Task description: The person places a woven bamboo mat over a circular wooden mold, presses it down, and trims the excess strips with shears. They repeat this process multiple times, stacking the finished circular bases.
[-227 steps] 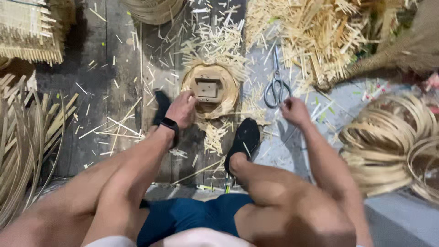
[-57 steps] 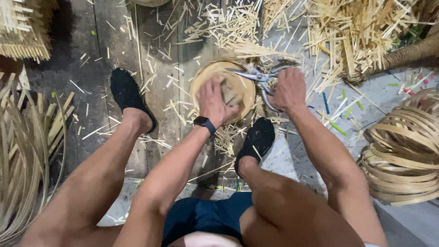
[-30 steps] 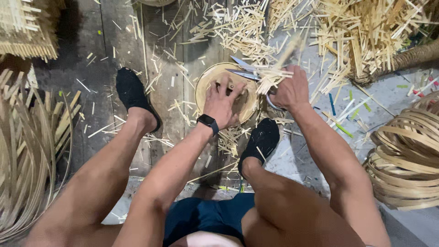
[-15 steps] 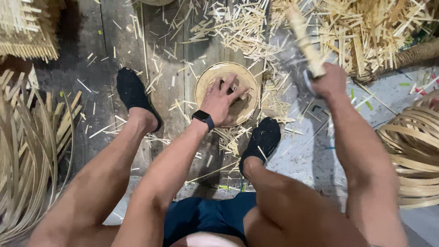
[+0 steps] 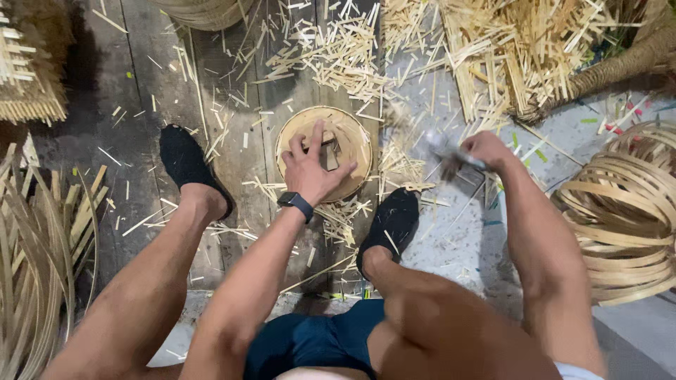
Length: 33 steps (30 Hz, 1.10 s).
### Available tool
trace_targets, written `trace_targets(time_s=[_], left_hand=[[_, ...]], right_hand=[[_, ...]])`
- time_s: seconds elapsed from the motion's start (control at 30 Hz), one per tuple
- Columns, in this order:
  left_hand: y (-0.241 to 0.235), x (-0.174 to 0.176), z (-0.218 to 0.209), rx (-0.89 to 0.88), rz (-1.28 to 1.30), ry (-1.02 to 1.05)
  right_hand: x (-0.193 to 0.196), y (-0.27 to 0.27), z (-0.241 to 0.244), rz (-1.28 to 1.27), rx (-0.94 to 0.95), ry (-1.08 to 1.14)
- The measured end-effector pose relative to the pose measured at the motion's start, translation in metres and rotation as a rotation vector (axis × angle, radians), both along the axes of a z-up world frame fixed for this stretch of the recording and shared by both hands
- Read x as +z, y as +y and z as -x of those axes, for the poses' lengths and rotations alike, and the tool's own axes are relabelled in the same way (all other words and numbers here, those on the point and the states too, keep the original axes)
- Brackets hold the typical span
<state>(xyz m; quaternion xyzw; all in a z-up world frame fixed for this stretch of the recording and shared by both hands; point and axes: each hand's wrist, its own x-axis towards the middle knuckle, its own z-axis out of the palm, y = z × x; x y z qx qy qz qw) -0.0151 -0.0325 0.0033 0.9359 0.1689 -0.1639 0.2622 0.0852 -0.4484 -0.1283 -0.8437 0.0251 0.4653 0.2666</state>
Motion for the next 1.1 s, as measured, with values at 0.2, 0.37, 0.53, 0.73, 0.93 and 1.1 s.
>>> trace_targets(time_s=[0.2, 0.37, 0.53, 0.73, 0.93, 1.1], left_hand=[[0.007, -0.001, 0.007, -0.096, -0.038, -0.049], [0.000, -0.011, 0.019, -0.094, -0.048, -0.088], [0.031, -0.032, 0.017, -0.066, 0.102, -0.078], [0.074, -0.076, -0.029, 0.010, 0.157, -0.169], [0.057, -0.092, -0.072, 0.012, 0.185, 0.049], [0.019, -0.109, -0.091, -0.035, 0.289, -0.005]], right_hand=[[0.034, 0.060, 0.002, -0.107, -0.175, -0.236], [0.019, 0.127, -0.015, -0.088, 0.221, -0.220], [0.007, 0.149, -0.065, 0.099, -0.197, -0.372], [0.036, 0.121, -0.015, 0.306, -0.316, -0.474], [0.045, 0.116, 0.049, 0.234, -0.211, -0.813], [0.029, 0.165, 0.059, -0.402, -0.467, -0.169]])
